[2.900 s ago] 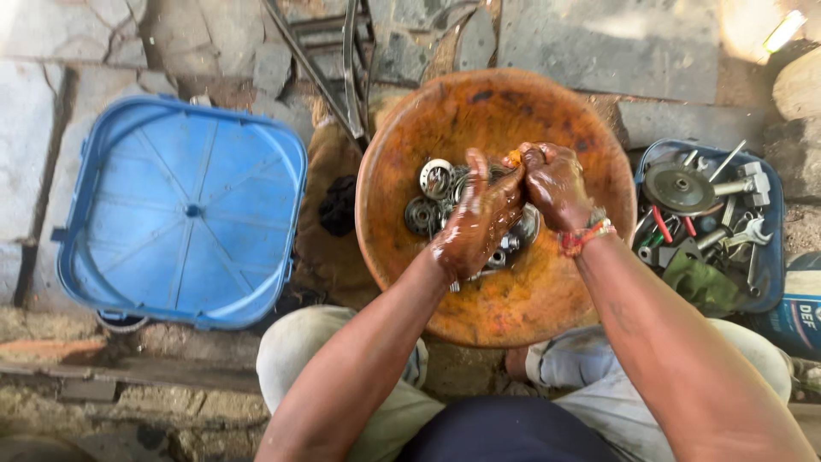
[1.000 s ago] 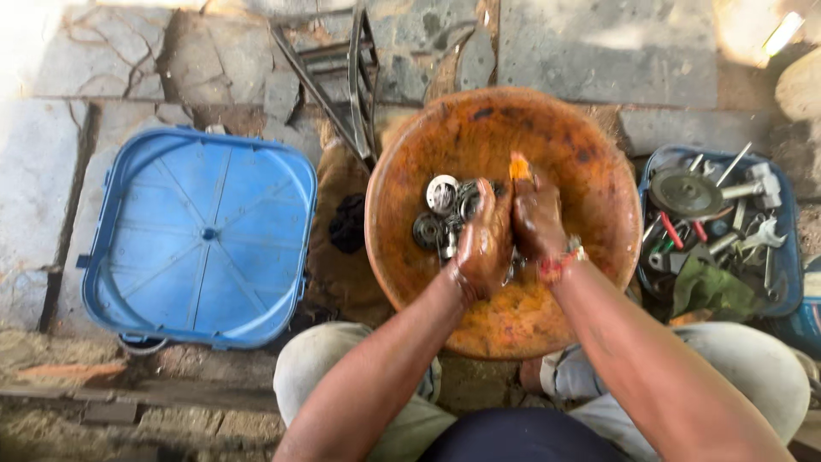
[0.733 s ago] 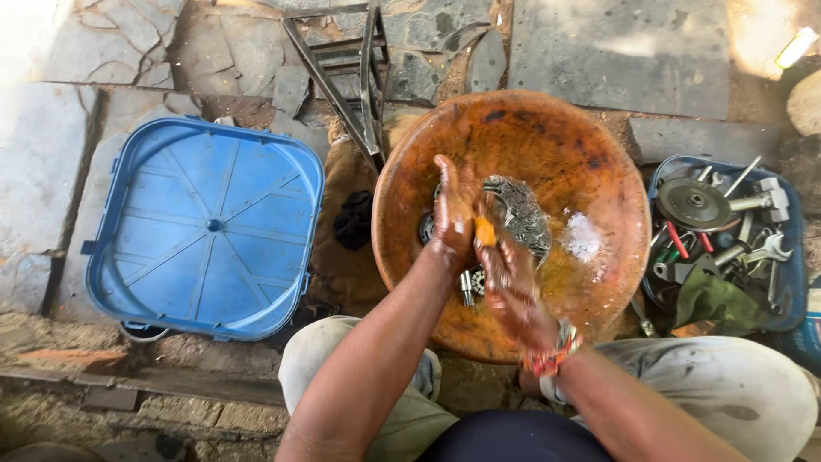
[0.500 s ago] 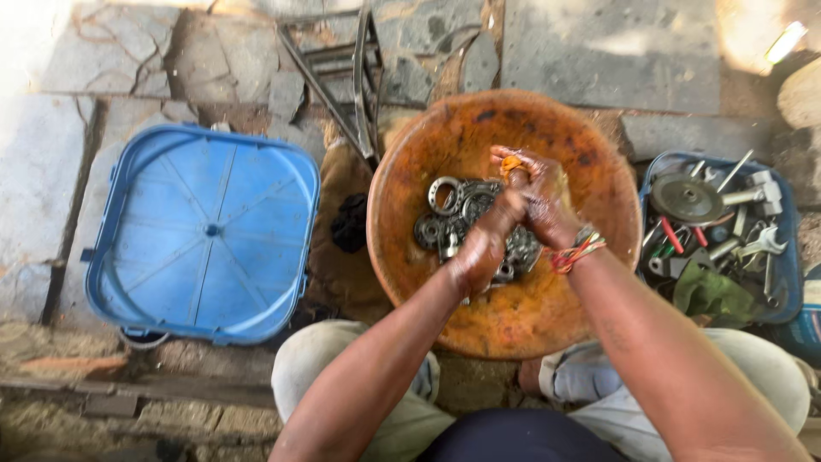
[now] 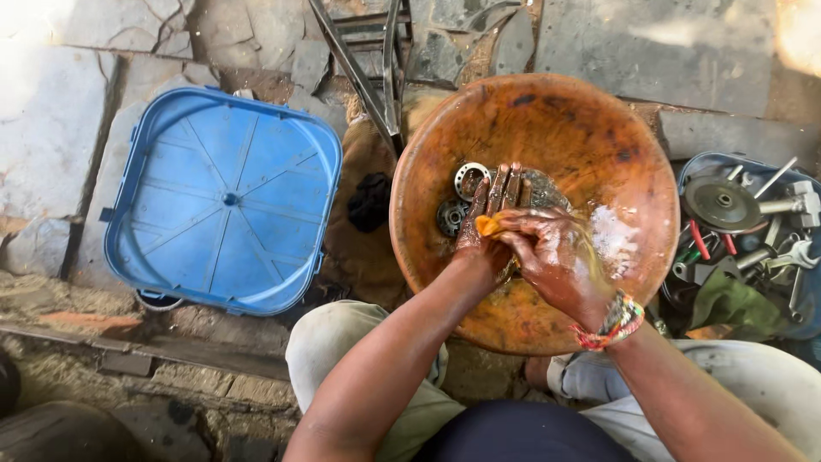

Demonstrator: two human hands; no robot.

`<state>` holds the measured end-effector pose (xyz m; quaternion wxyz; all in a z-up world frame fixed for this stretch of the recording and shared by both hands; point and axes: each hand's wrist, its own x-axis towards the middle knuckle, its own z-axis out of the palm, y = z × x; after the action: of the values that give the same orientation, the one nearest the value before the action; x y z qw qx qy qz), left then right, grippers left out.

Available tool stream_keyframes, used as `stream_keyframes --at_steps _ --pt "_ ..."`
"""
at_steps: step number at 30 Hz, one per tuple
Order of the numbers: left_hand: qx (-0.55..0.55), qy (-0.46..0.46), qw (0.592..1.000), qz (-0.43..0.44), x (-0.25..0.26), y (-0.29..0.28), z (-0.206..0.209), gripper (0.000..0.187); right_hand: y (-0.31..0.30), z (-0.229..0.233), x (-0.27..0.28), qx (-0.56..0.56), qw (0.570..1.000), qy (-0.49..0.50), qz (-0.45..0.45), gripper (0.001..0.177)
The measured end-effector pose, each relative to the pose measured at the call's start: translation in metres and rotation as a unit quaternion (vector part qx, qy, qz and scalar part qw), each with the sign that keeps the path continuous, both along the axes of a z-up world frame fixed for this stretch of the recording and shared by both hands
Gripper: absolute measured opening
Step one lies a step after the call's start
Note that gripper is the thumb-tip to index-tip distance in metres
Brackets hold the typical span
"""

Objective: The person cleans various metal gears and bearing components inside a wooden bowl using a yellow cloth and fluid, picking up individual pieces to wipe them.

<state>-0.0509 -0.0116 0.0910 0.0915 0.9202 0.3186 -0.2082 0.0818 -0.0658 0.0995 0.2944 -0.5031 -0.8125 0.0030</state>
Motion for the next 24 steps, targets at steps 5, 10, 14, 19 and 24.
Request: stream_keyframes --at_steps 5,10,14,19,24 --pt "-0.047 0.009 0.998 -0.038 0.027 -0.014 -0.024 0.07 0.073 -0.002 0.01 -0.239 0.943 0.02 -0.232 0.018" --pt "-0.056 -0.005 0.998 -0.011 0.036 -0.03 -0.101 0.065 0.037 -0.004 -0.018 -0.439 0.87 -0.009 -0.225 0.035" --pt "-0.091 -0.005 0.996 0.006 0.033 -0.033 -0.107 0.065 0.041 -0.038 -0.005 -0.08 0.971 -0.154 -0.163 0.076" --pt "0.087 -0.054 0.995 -0.013 0.031 -0.006 -0.031 0.063 0.092 -0.027 0.04 -0.142 0.959 -0.075 -0.233 0.034" --pt "-0.002 -0.123 0.991 0.054 0.019 0.013 -0.022 0.054 0.061 -0.028 0.04 -0.25 0.933 0.11 -0.236 0.033"
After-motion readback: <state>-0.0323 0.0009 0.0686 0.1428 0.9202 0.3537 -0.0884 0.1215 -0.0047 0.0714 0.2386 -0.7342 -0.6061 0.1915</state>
